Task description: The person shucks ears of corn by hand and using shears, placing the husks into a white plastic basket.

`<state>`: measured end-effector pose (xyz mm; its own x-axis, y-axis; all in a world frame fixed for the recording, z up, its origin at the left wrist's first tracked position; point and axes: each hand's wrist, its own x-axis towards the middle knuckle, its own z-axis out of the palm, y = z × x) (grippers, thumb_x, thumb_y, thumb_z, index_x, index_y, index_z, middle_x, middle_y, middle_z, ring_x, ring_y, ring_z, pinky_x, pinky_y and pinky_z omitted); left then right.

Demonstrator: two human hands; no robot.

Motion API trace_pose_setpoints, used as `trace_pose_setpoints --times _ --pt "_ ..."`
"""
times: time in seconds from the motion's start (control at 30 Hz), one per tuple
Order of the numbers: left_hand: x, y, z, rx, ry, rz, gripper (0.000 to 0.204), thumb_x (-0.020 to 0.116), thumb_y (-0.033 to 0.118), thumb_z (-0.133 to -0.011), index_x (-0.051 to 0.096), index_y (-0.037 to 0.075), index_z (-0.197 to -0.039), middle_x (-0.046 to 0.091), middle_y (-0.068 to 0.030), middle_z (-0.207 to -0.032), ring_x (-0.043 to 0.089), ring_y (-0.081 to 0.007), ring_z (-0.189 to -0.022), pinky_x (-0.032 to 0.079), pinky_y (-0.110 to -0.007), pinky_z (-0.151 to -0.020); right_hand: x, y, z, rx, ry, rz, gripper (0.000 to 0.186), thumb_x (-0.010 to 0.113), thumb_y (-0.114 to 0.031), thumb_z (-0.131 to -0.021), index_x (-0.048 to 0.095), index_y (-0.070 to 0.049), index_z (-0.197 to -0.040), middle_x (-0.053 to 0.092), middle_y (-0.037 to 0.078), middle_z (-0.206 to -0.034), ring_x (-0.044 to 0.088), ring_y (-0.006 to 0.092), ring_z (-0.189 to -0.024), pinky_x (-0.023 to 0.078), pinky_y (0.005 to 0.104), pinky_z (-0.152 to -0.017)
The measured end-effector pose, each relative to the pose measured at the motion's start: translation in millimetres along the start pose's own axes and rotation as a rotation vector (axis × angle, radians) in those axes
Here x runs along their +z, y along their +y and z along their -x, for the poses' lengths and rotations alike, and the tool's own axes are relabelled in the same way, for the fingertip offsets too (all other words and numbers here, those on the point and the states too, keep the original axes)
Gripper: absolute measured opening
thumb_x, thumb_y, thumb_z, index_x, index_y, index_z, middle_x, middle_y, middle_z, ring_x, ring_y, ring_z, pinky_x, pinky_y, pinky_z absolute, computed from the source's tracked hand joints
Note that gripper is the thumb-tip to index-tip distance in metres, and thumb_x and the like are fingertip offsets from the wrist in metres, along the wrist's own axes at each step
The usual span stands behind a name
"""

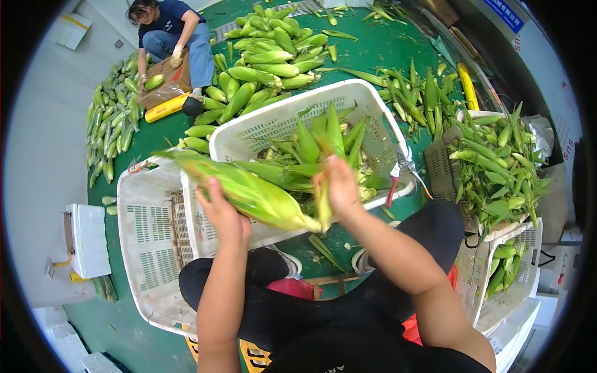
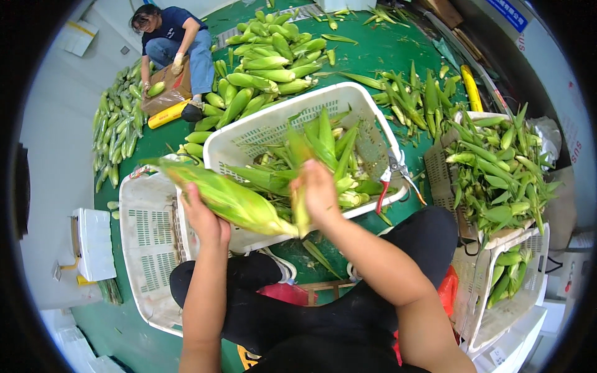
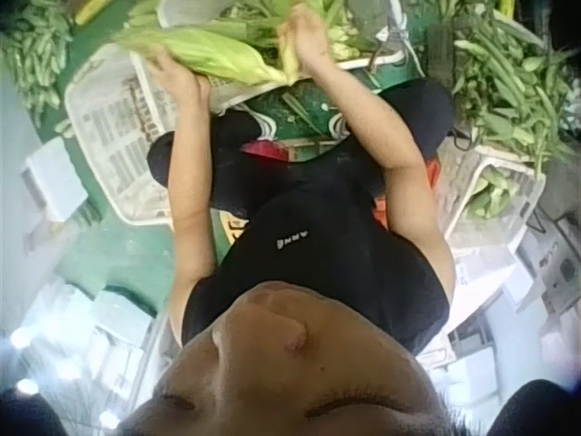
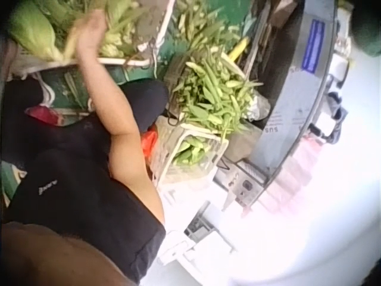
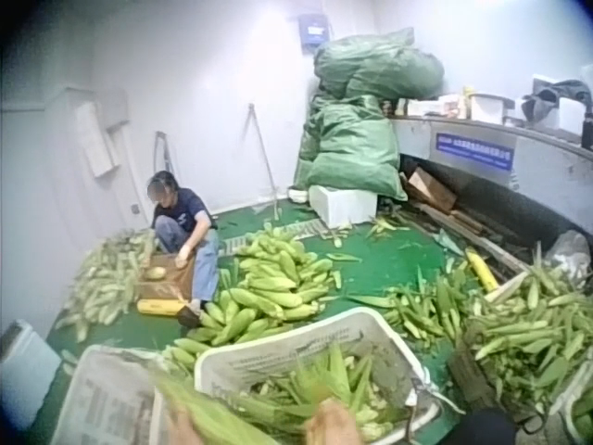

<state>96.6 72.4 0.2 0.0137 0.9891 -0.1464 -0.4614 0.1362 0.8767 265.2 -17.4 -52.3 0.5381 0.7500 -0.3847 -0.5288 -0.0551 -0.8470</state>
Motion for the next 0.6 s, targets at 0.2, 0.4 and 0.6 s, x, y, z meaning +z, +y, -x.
trace_pose_setpoints --times 0.2,0.4,0.6 --pt "-23.7 19.6 -34.7 -0.109 0.042 0.161 0.056 0.037 0.051 -0.098 0.044 0.007 -0.130 0.055 -0.0112 -0.123 0.056 -0.0243 -0.110 0.048 -0.039 -0.092 -27.8 -17.6 -27.3 -0.360 0.039 1.481 0.086 0.057 -0.049 -0.087 0.019 0.002 -0.146 0.016 0.024 -0.152 0.015 0.0367 -0.141 0.013 0.0536 -0.112" --pt "7.6 -14.7 7.0 -0.089 -0.179 0.040 0.057 0.032 0.047 -0.100 0.045 -0.001 -0.128 0.045 -0.0172 -0.137 0.050 -0.0287 -0.119 0.039 -0.042 -0.102 31.7 6.7 29.5 -0.151 -0.624 0.407 0.083 0.068 -0.030 -0.087 0.016 0.002 -0.143 0.042 0.020 -0.135 0.046 0.0229 -0.120 0.038 0.0345 -0.101" --pt "4.9 22.3 -4.0 -0.101 -0.054 -0.157 0.036 0.037 0.044 -0.100 0.047 0.011 -0.090 0.038 0.0016 -0.063 0.032 -0.0083 -0.044 0.024 -0.023 -0.038 17.8 -3.1 13.7 0.039 -0.359 -0.070 0.070 0.075 -0.019 -0.081 0.031 -0.001 -0.132 0.053 0.012 -0.119 0.051 0.0186 -0.110 0.044 0.0327 -0.094"
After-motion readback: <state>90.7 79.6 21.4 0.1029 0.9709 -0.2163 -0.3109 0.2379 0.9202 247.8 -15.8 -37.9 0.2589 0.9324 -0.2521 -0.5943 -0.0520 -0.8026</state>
